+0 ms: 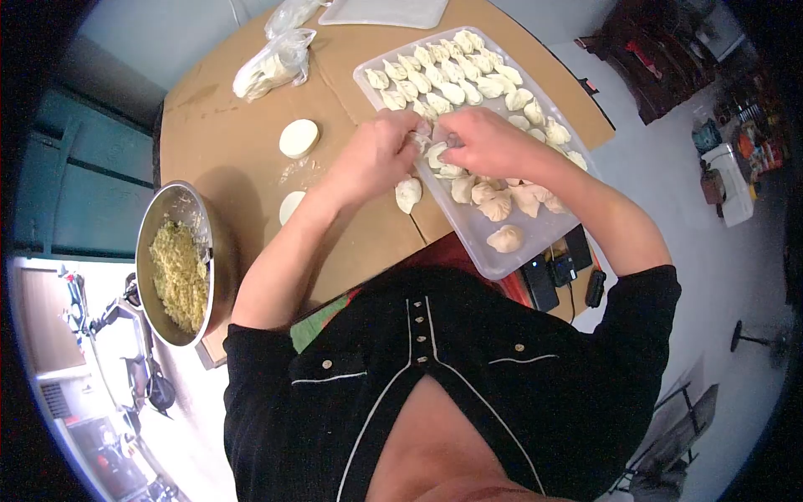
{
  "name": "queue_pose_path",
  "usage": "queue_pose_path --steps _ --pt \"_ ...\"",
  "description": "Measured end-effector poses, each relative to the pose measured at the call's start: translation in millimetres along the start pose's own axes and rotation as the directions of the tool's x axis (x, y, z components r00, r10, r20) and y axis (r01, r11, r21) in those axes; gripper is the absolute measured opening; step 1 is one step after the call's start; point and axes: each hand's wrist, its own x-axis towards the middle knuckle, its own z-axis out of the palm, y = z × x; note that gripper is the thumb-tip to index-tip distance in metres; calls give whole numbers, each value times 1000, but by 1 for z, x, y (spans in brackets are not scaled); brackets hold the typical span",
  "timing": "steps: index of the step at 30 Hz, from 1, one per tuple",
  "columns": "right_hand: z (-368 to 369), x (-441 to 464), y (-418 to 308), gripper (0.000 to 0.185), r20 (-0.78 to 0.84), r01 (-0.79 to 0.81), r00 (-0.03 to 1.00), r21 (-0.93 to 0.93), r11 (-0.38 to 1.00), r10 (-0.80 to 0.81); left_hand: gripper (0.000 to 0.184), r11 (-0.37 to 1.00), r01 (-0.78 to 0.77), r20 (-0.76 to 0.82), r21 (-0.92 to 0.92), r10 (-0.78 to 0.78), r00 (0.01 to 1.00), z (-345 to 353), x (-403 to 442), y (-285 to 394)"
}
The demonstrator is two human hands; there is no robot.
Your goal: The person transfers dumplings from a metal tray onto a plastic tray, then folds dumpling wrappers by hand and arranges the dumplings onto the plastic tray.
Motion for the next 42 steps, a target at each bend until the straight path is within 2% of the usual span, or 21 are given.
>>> queue_pose_path --steps 2,3,5,8,9,11,13,17,21,24,26,27,28,29,30,32,33,35,38,40,42 --pt "-3 -2 -3 22 4 -26 1000 58 998 26 19 873 320 80 -368 -313 946 -2 -1 0" --pt "-5 -3 -4 20 8 -35 999 94 995 35 19 873 319 78 -370 -313 947 -1 -1 -2" --pt "-6 -3 -4 18 14 -46 999 129 991 45 17 813 299 2 -500 -344 939 3 -1 -9" --pt "-4 -2 -1 16 -35 -82 995 174 981 89 16 778 332 -10 -534 -399 917 9 -2 -13" --pt "-1 0 4 16 -46 -78 995 100 992 83 16 776 333 -11 -535 -400 916 11 -4 -13" --pt "3 1 10 15 -57 -74 996 25 997 76 17 906 299 -129 -301 -349 928 15 -8 -9" --pt "5 0 13 15 -95 14 995 -101 995 -24 18 898 330 -110 -292 -374 921 11 -10 -1" --pt "5 -1 9 15 -136 75 986 -187 980 -101 19 916 340 -103 -214 -367 925 8 -13 -2" --pt "5 3 9 13 -96 56 992 -223 973 -79 22 924 330 -82 -195 -350 933 7 -16 -9" --pt "1 7 7 10 -62 92 992 -215 972 -107 23 900 296 -103 -319 -344 933 10 -18 -17" --pt "-3 9 5 9 -47 123 990 -191 974 -135 24 610 471 113 -638 -531 840 9 -17 -18" --pt "-7 12 3 8 11 153 988 -111 982 -152 24 609 469 111 -639 -531 840 8 -17 -19" --pt "-9 14 3 7 68 176 982 -27 984 -174 25 536 461 126 -707 -545 829 8 -18 -21" --pt "-8 15 6 7 69 177 982 -28 984 -175 26 458 448 143 -768 -558 817 7 -19 -22" --pt "-7 16 10 9 33 206 978 -87 975 -204 26 457 447 142 -769 -559 817 5 -19 -20" --pt "-10 14 13 12 3 234 972 -148 961 -236 31 251 360 164 -899 -569 806 -1 -22 -13" --pt "-14 11 10 15 -11 201 978 -171 965 -206 31 247 360 165 -900 -571 804 -2 -23 -12" --pt "-14 7 9 18 -22 168 984 -192 967 -175 32 116 304 187 -945 -571 799 -4 -25 -12" --pt "-10 2 4 19 -96 64 991 -295 953 -96 31 85 289 206 -954 -516 832 -5 -30 -17" --pt "-10 2 -12 19 2 -132 991 -214 968 136 30 58 281 215 -958 -506 835 -6 -32 -15" --pt "-2 2 -13 19 18 -86 995 -270 959 94 29 33 274 222 -961 -498 838 -6 -34 -15"
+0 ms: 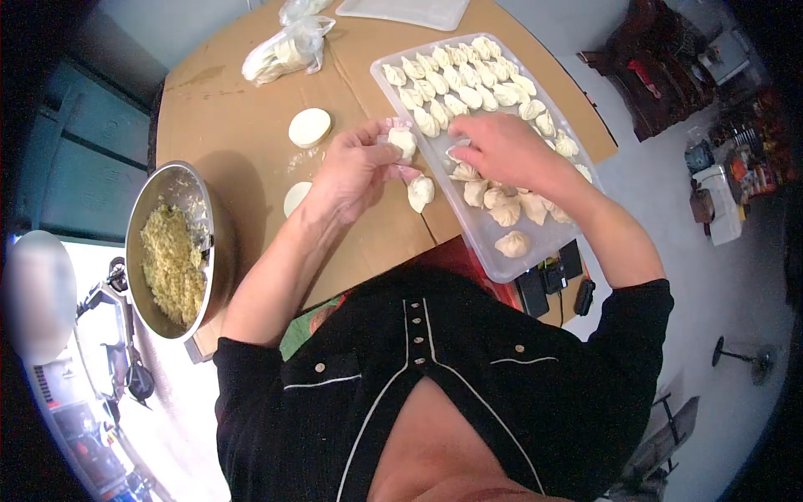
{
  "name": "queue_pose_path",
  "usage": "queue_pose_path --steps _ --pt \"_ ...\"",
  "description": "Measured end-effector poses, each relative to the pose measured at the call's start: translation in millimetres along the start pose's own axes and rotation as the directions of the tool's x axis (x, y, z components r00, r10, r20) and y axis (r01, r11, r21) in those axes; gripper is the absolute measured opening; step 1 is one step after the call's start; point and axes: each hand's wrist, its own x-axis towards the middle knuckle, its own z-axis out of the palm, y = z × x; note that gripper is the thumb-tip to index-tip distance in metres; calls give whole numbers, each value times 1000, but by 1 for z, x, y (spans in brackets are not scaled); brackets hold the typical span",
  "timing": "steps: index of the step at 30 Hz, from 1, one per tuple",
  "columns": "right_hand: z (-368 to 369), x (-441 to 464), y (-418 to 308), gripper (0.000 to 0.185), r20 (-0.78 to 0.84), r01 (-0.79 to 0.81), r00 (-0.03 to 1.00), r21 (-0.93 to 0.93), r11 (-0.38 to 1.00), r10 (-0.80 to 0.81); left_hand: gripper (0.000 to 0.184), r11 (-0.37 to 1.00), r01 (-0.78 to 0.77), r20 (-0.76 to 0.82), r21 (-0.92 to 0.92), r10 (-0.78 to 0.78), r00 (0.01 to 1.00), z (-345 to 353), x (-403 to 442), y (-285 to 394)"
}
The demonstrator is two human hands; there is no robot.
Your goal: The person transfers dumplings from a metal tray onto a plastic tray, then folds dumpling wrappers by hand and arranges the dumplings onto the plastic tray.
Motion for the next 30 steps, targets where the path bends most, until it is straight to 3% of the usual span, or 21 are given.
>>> queue_pose_path --steps 5,7,11,14,16,23,25,30 --pt "5 1 -2 18 41 55 998 -65 996 -52 26 999 -30 5 -42 30 1000 -2 -4 -4" --pt "6 -1 -2 17 -11 164 986 -47 985 -164 26 998 -45 -19 -40 44 999 -3 -5 -7" --pt "9 -4 4 18 -61 232 971 41 972 -230 26 997 -67 -29 32 68 997 -10 -4 -15" --pt "7 -4 0 18 -192 204 965 138 969 -176 31 996 -89 -43 -8 88 995 -9 -5 -17" --pt "-1 -5 -9 17 -57 -104 993 28 994 106 32 996 -88 -60 -8 87 994 -7 -7 -18" --pt "9 5 -11 21 -54 -160 985 24 987 161 32 996 -85 -65 -3 85 994 -8 -6 -19" --pt "9 8 -13 22 -31 -189 980 145 971 196 32 996 -84 -59 6 84 995 -8 -6 -18" --pt "11 12 -10 22 -2 -176 984 150 973 178 33 995 -99 -38 34 100 994 -8 -6 -20"
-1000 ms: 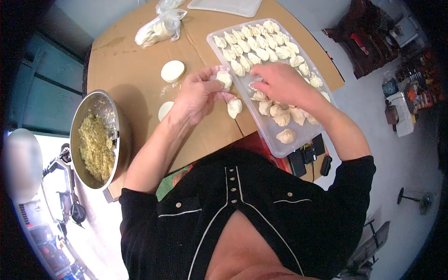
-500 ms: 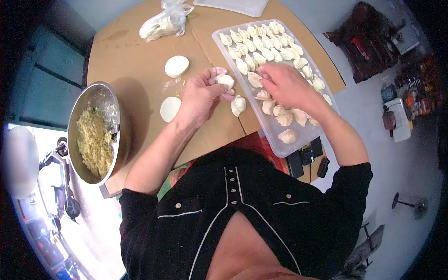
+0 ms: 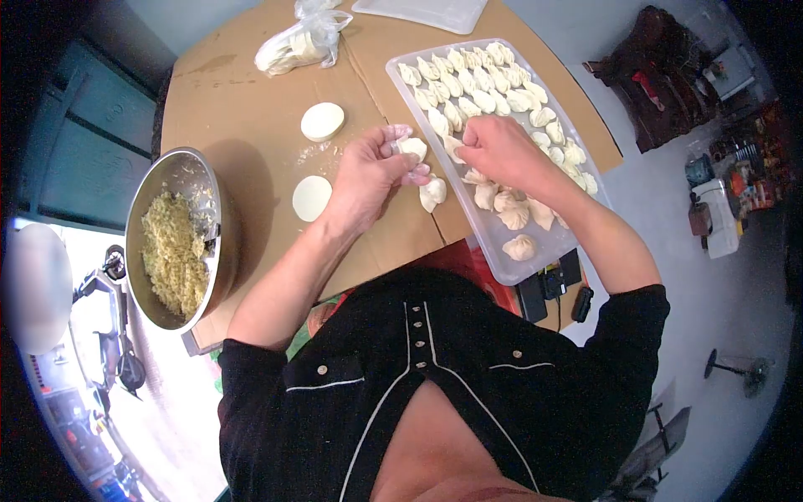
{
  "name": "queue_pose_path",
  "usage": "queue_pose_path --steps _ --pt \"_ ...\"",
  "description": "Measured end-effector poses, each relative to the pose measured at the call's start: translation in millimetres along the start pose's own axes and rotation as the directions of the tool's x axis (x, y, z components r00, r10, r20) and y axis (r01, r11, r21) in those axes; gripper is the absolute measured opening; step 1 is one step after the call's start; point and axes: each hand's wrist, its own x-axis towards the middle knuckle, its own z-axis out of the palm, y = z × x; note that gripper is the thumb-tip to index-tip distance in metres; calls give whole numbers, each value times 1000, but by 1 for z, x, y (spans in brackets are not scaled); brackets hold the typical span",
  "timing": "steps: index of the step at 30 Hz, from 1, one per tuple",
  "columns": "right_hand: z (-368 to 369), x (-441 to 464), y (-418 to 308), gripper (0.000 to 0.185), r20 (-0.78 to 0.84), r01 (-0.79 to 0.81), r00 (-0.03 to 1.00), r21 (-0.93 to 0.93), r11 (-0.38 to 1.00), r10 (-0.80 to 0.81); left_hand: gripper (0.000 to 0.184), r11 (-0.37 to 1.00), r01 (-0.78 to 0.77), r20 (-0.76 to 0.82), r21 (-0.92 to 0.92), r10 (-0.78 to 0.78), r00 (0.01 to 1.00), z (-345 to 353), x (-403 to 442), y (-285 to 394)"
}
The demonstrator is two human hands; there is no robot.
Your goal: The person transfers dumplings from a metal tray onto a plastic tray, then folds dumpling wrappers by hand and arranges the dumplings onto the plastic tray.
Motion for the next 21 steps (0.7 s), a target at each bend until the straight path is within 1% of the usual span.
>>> queue_pose_path --steps 1,3,5,7,8,10,11,13,14,15,16,17,18,20,21 --pt "-1 -1 -1 22 26 -24 999 6 1000 24 35 1000 -5 -6 16 5 1000 2 -1 1" --pt "-4 -4 -3 22 24 0 1000 -4 1000 0 36 999 -11 -10 34 11 1000 5 -2 3" --pt "-8 -7 -3 21 19 23 1000 -15 1000 -23 36 1000 -12 3 -25 13 1000 8 -3 4" --pt "-11 -10 -3 19 -112 115 987 23 993 -111 37 999 -11 23 -41 11 1000 11 -5 8" --pt "-9 -11 -4 19 -116 114 987 24 993 -111 37 998 -9 41 -60 11 999 13 -5 9" --pt "-5 -12 -10 16 -278 268 937 183 946 -211 38 998 -13 53 -63 16 998 12 -4 7" --pt "-3 -13 -13 16 -282 267 936 184 946 -209 38 998 -17 63 -68 21 998 13 -4 6" --pt "0 -16 -21 20 -242 283 946 279 918 -218 40 998 -25 71 -52 29 997 15 -5 5" --pt "2 -16 -22 20 -245 282 945 280 918 -216 41 999 -36 76 -40 39 996 17 -5 6" --pt "3 -16 -23 21 -267 309 929 183 933 -256 41 999 -36 78 -37 39 996 18 -7 7" --pt "5 -16 -24 22 -284 332 912 82 940 -297 41 999 -47 90 5 46 995 20 -8 9" --pt "5 -16 -24 22 -287 332 911 84 939 -297 42 997 -58 102 47 53 993 22 -10 11" --pt "5 -15 -24 22 -294 328 908 55 943 -298 42 997 -58 103 49 53 993 26 -12 12" --pt "6 -14 -23 22 -303 322 905 25 946 -300 45 997 -76 76 -11 76 994 32 -15 12" --pt "8 -13 -21 22 -314 313 902 0 950 -297 45 997 -76 77 -10 76 994 32 -15 11"
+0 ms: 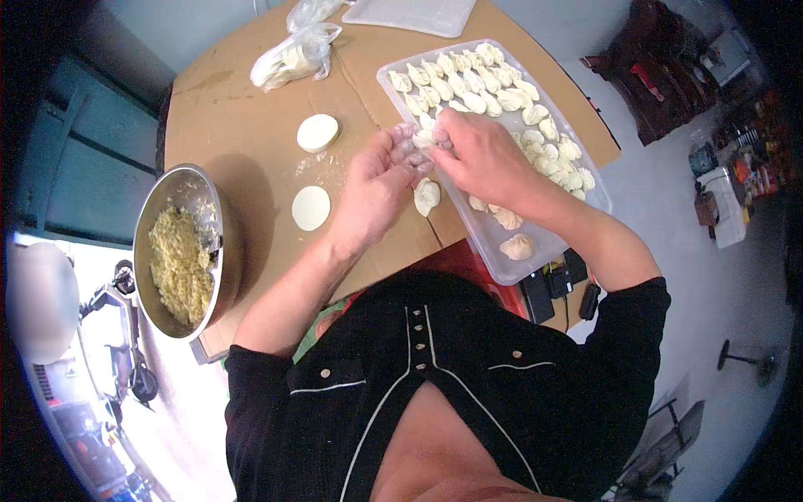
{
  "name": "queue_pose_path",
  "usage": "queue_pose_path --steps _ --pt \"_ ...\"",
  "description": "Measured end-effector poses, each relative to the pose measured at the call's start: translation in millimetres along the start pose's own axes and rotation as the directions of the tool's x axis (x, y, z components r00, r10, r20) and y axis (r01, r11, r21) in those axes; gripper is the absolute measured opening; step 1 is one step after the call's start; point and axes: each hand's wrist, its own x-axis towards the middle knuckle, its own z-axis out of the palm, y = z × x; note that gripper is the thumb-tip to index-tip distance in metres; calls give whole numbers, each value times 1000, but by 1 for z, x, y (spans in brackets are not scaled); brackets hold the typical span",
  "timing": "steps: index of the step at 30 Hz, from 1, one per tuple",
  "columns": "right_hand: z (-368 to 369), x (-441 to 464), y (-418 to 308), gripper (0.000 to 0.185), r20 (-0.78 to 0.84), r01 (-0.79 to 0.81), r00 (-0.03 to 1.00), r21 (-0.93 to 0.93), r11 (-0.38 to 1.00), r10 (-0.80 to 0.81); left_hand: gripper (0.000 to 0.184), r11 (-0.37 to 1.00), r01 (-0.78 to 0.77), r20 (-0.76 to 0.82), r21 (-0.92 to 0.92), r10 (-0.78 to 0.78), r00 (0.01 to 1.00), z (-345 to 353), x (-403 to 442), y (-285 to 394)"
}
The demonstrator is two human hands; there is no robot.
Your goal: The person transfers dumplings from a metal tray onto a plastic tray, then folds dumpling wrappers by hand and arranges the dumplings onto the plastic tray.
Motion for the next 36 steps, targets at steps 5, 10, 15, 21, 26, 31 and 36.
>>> queue_pose_path --steps 5,10,15,21,26,31,36 --pt "-7 -1 5 20 -12 -36 999 -57 998 35 50 994 -10 31 105 7 1000 5 -3 3" --pt "-28 -1 22 19 -56 -115 992 9 993 116 47 969 -100 24 225 97 995 4 -2 10" --pt "-35 -1 39 18 65 -162 983 -134 978 172 40 953 -95 -69 289 120 990 -1 -1 15" --pt "-19 7 38 16 167 -167 964 -232 958 208 39 954 -76 -75 289 102 992 -5 -1 13" --pt "-18 15 31 16 251 -177 934 -300 938 256 38 951 -60 -108 303 97 989 -6 -3 15" --pt "-14 19 30 16 261 -184 924 -340 922 281 32 930 -74 -127 359 128 984 -13 -1 9" --pt "-19 15 36 19 272 -170 933 -246 954 236 19 735 61 -87 675 -3 996 -17 -3 5"
